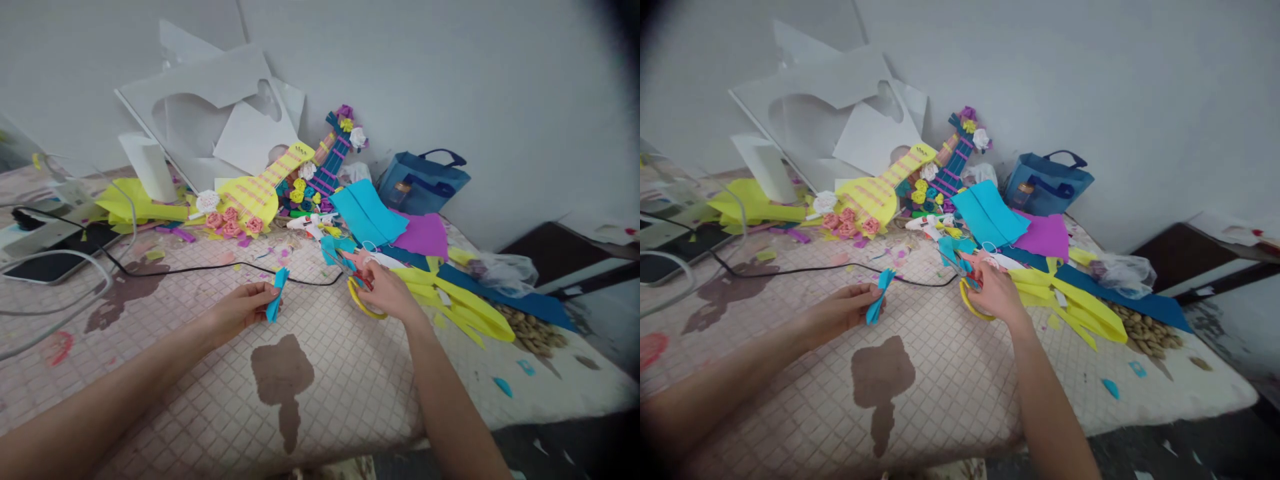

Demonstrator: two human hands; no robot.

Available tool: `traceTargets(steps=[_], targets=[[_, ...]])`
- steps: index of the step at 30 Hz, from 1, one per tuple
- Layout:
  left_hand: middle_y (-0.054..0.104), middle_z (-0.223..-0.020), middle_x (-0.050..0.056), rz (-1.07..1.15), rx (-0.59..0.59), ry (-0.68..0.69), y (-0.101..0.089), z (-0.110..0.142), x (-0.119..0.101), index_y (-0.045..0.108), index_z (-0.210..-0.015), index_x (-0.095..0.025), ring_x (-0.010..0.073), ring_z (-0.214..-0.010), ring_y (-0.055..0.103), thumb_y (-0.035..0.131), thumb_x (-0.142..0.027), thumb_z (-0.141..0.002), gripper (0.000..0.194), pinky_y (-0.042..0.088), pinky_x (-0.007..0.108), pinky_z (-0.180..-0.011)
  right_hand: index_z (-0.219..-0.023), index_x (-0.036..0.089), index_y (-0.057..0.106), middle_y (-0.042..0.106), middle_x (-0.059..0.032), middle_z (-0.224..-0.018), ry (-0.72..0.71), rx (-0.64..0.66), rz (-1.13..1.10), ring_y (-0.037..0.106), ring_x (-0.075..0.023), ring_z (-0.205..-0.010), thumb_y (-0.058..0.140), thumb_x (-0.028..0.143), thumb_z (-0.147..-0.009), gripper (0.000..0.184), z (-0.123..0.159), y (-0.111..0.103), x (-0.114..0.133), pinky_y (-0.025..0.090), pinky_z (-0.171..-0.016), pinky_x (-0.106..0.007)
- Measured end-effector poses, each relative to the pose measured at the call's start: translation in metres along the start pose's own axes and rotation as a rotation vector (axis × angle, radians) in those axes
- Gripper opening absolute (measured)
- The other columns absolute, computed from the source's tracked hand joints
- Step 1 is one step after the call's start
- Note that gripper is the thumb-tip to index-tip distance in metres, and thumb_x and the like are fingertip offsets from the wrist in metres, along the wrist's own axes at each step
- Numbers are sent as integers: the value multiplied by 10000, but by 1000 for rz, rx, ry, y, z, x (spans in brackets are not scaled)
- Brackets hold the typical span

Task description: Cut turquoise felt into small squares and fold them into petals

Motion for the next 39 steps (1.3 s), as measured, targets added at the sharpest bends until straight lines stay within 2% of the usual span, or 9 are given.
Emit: traceTargets(steps=[5,11,21,27,32,34,36,38,39], targets=[[609,-699,1,-8,10,-3,-1,-1,2,572,-689,-144,91,-636,540,755,-333,-685,263,422,210,-618,-760,217,402,554,-19,-775,56,-1,44,525,-177,-676,570,337,-669,227,-6,13,-17,295,-555,-261],[604,-690,-4,-14,10,-15,-1,-2,3,575,-690,-144,87,-623,531,769,-348,-664,282,421,217,-625,-780,214,420,566,-32,-811,47,-13,55,533,-181,-695,587,338,-662,239,-8,18,-20,309,-567,-265],[602,-698,-4,-17,12,-13,-1,-1,3,576,-695,-145,87,-629,533,761,-348,-672,276,420,215,-624,-792,225,432,562,-11,-723,92,-141,53,530,-180,-658,569,424,-707,256,-4,-2,-32,272,-522,-252],[592,-678,-9,-19,-3,-18,0,0,2,564,-678,-146,82,-611,523,774,-356,-650,298,415,208,-608,-793,222,444,585,-27,-783,67,-67,62,541,-187,-675,596,368,-677,241,-10,14,-31,284,-521,-255],[584,-669,-11,-15,-12,-9,0,0,2,561,-678,-147,82,-607,526,787,-352,-632,309,414,203,-599,-843,216,497,601,-39,-822,-1,-33,0,565,-204,-744,628,375,-684,260,-12,21,-31,357,-578,-270],[587,-678,-8,-8,-11,-12,0,0,2,561,-680,-147,85,-618,533,792,-355,-626,316,421,204,-608,-880,216,526,612,-47,-850,-13,-72,-31,576,-212,-768,642,373,-691,272,-11,16,-33,384,-604,-281],[592,-691,-3,2,0,-17,0,0,3,560,-685,-146,88,-626,538,787,-356,-634,314,425,205,-614,-878,212,548,621,-55,-856,1,-169,-78,582,-211,-765,624,359,-722,227,-10,8,-31,404,-625,-295],[594,-698,0,15,21,-25,2,1,4,557,-690,-145,88,-626,539,780,-349,-650,304,425,203,-610,-852,206,558,628,-54,-843,-7,-255,-207,580,-190,-729,568,336,-777,150,-8,3,-18,421,-638,-299],[594,-697,1,22,34,-26,4,1,4,554,-690,-146,87,-621,538,776,-342,-656,299,423,202,-603,-840,204,559,630,-47,-829,-38,-254,-316,575,-172,-701,535,326,-806,129,-9,4,-6,428,-634,-292]])
Point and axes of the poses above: each hand's wrist, its own z-axis away from the middle knuckle, its own y-axis out of the palm, x = y × z, the point moved 6 cm from there along -z, towards the middle knuckle
